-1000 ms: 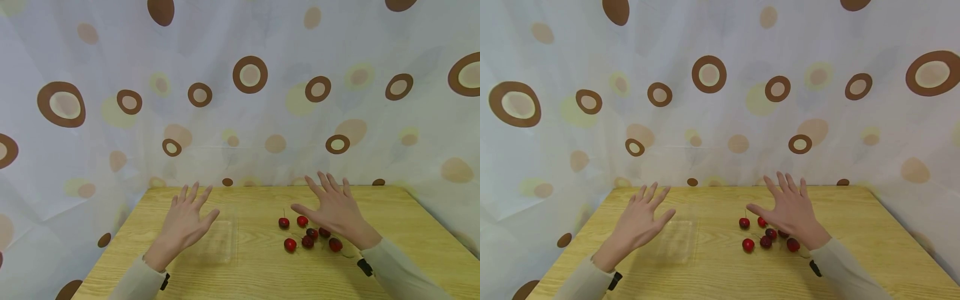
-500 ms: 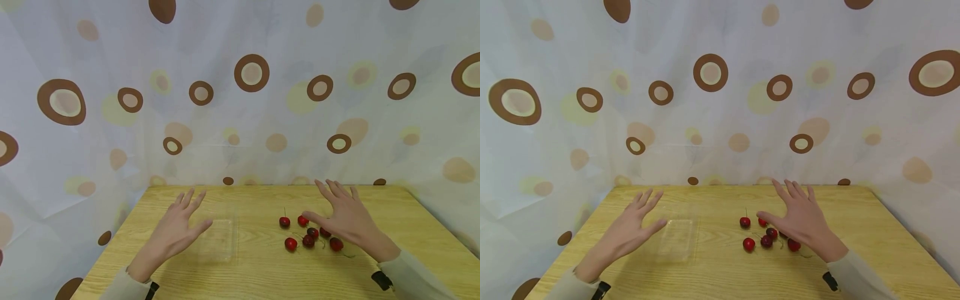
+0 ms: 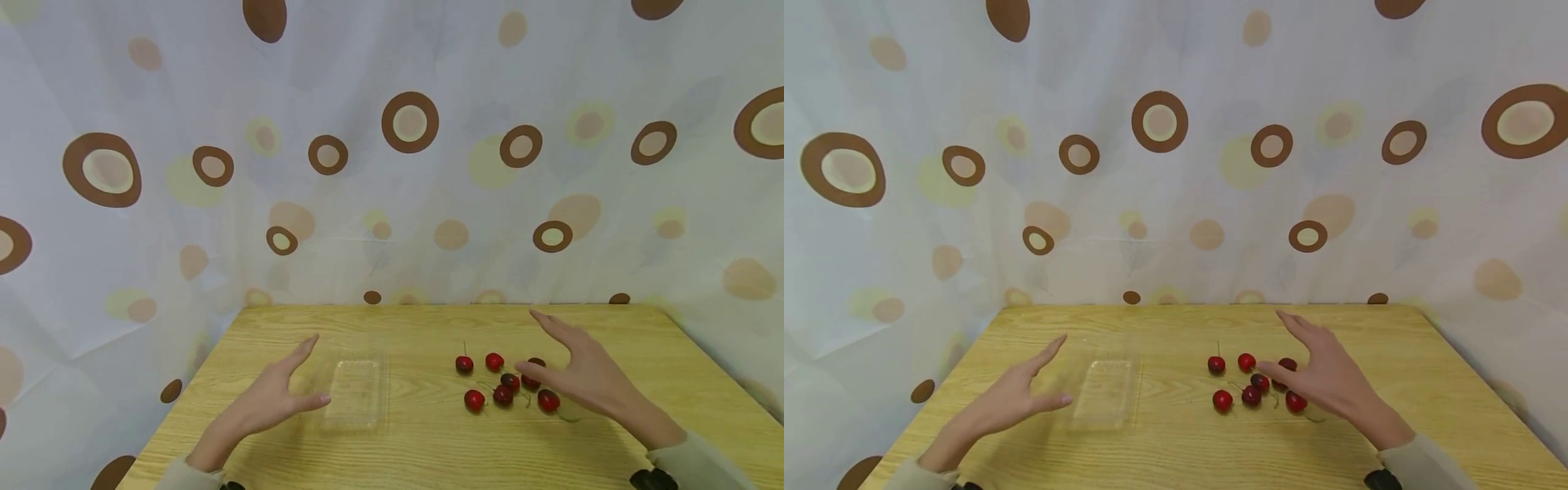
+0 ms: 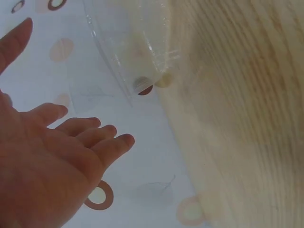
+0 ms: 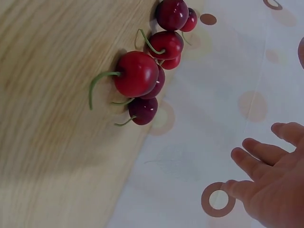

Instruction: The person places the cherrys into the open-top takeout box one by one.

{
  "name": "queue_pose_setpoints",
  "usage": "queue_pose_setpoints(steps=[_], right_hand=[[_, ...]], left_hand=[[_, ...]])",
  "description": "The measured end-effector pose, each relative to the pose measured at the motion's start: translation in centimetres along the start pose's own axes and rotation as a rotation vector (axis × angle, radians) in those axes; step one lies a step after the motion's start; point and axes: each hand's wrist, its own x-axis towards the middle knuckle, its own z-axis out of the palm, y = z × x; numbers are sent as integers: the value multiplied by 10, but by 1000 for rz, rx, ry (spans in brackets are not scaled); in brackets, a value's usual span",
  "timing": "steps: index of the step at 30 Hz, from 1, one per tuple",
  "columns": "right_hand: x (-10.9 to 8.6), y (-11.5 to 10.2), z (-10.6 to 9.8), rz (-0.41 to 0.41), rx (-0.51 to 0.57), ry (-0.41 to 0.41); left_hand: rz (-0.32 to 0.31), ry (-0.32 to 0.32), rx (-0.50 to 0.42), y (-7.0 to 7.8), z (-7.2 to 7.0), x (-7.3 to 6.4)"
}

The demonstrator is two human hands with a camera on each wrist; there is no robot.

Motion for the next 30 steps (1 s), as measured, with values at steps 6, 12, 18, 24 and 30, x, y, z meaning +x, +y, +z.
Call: queue_pose_setpoints(steps=[6,12,18,24,30], right_hand=[[-10,9,-3,18,57,16],[-18,26,-7,7,116,22],[-28,51,-11,142,230,-43],[-31,73,-11,221,231,-103],[-24,86,-8,276,237,-168]], left_hand=[[-1,-90,-136,-16,3,0],[35,-165,-199,-25,5,0],[55,-182,-191,-28,9,-1],[61,-192,-199,-33,11,1],[63,-214,-222,-35,14,3]])
